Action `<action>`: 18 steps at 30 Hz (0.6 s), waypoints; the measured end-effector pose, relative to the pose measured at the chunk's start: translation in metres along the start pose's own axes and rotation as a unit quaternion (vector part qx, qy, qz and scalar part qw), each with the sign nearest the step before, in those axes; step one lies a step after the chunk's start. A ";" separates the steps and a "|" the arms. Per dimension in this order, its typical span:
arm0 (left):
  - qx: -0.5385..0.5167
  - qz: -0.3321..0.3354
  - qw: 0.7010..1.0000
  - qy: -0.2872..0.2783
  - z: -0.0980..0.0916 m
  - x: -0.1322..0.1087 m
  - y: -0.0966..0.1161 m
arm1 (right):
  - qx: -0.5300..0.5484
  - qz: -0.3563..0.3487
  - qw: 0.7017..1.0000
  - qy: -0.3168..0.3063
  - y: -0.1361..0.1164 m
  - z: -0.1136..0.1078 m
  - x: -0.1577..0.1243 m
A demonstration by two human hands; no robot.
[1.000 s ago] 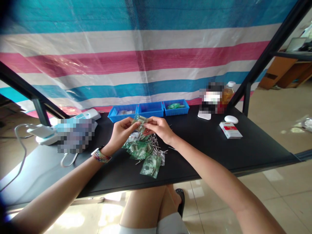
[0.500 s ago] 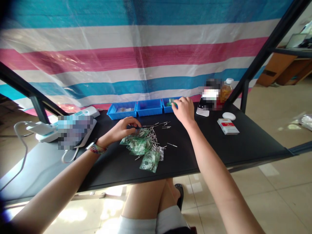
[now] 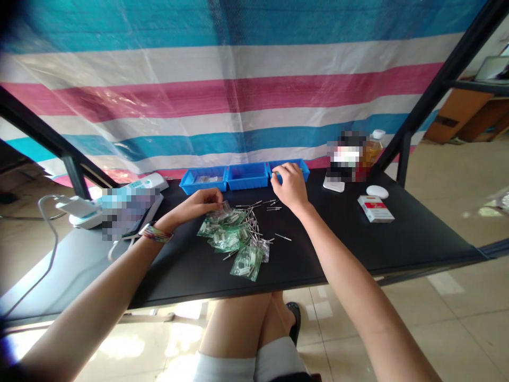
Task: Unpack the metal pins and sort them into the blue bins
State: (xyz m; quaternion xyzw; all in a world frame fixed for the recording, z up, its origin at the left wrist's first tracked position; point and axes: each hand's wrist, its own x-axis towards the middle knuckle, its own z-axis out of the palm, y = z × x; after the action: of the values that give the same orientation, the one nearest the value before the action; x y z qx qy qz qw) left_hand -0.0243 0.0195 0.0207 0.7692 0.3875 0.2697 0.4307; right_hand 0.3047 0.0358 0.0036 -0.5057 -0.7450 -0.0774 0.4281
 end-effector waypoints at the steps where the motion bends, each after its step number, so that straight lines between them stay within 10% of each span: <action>1: -0.030 0.002 0.999 0.015 0.000 0.000 0.001 | 0.021 -0.010 1.000 -0.004 -0.005 0.000 -0.001; 11: -0.137 -0.010 0.990 0.022 0.020 -0.001 0.014 | 0.157 -0.243 0.947 -0.138 -0.072 0.006 -0.022; 18: -0.112 0.005 0.994 -0.003 0.024 0.002 0.004 | 0.179 -0.203 0.955 -0.122 -0.068 0.007 -0.021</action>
State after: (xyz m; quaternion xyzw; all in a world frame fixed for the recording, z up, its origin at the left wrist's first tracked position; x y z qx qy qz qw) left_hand -0.0033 0.0084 0.0129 0.7186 0.3497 0.3117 0.5140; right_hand 0.2475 -0.0069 0.0055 -0.2641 -0.8804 0.0343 0.3923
